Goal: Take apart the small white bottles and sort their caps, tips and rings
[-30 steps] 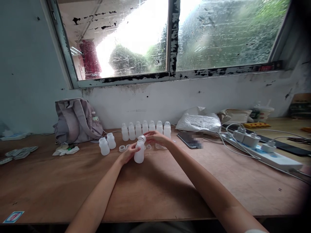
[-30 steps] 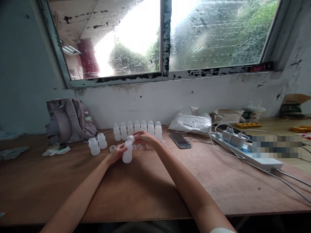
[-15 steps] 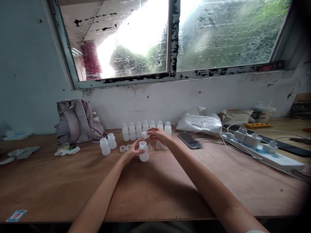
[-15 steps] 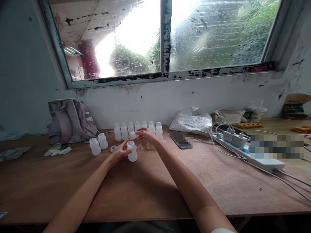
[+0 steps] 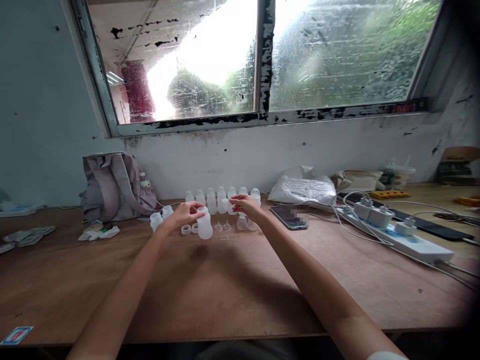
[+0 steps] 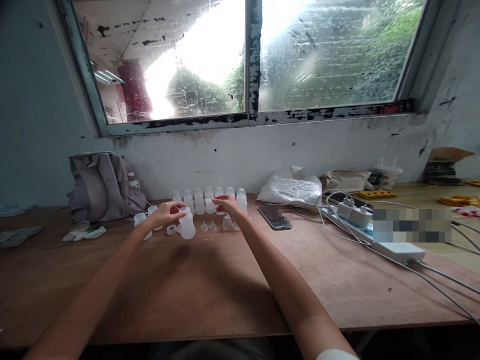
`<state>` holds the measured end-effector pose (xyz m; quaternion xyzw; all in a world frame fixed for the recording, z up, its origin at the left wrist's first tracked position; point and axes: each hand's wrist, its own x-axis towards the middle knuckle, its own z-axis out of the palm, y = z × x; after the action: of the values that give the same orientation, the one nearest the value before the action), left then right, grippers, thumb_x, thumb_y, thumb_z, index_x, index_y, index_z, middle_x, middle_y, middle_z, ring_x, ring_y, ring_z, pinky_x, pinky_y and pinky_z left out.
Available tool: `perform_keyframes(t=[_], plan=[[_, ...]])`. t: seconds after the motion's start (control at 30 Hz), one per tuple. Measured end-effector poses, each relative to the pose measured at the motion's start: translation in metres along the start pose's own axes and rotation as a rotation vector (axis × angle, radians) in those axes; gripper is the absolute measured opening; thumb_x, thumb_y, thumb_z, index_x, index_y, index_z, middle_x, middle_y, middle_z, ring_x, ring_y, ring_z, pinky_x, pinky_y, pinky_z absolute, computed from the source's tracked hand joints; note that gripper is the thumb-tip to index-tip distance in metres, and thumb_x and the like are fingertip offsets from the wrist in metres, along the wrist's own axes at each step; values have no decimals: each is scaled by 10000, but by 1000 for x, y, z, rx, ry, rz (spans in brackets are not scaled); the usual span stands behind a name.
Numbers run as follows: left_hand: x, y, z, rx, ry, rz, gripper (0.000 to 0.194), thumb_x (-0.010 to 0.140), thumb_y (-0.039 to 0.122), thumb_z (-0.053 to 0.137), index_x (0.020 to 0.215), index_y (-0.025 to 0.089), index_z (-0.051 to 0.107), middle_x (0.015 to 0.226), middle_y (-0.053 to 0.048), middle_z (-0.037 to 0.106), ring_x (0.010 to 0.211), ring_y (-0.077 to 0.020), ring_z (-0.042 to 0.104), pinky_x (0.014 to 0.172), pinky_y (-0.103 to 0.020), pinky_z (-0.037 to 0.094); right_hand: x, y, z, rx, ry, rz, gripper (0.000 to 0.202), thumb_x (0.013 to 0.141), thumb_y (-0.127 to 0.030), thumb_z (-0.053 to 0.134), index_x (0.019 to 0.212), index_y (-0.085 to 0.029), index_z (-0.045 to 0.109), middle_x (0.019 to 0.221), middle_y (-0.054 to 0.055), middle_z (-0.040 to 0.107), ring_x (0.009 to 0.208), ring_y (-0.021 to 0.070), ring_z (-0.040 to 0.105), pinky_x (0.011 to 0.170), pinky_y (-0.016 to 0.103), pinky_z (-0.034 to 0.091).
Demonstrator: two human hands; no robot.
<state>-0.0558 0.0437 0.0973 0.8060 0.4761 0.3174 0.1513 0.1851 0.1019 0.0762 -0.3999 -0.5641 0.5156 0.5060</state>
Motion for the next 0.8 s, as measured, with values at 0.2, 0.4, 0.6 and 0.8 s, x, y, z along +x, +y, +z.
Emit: perform_keyframes(t=[0.2,0.4,0.6,0.8], plan=[[30,-40,-33,352,225,-209,380,630,429,561,919,183,578,891,-43,632,801,-180,578,695,-240,427,2,5,1,-15,-44,31,250,624,-266,673,797,-136,550,648,41,567,517,96,540,457,189,457],[42,-68,-37,537,255,-491,413,635,464,538,946,195,564,977,-83,615,941,-263,533,764,-329,381,-1,5,7,-73,-54,32,286,600,-274,690,807,-139,546,668,28,568,507,82,538,436,175,452],[37,-79,-20,606,285,-585,394,677,467,501,896,145,563,937,-148,608,941,-318,507,800,-444,311,-1,6,9,-96,-83,37,247,614,-258,681,786,-137,550,608,16,556,477,83,525,411,183,445],[30,-79,-12,687,301,-570,366,726,431,467,873,104,541,939,-166,591,979,-318,460,856,-487,239,0,9,8,-103,-99,30,273,606,-289,687,793,-137,559,615,13,548,484,81,524,420,184,450]])
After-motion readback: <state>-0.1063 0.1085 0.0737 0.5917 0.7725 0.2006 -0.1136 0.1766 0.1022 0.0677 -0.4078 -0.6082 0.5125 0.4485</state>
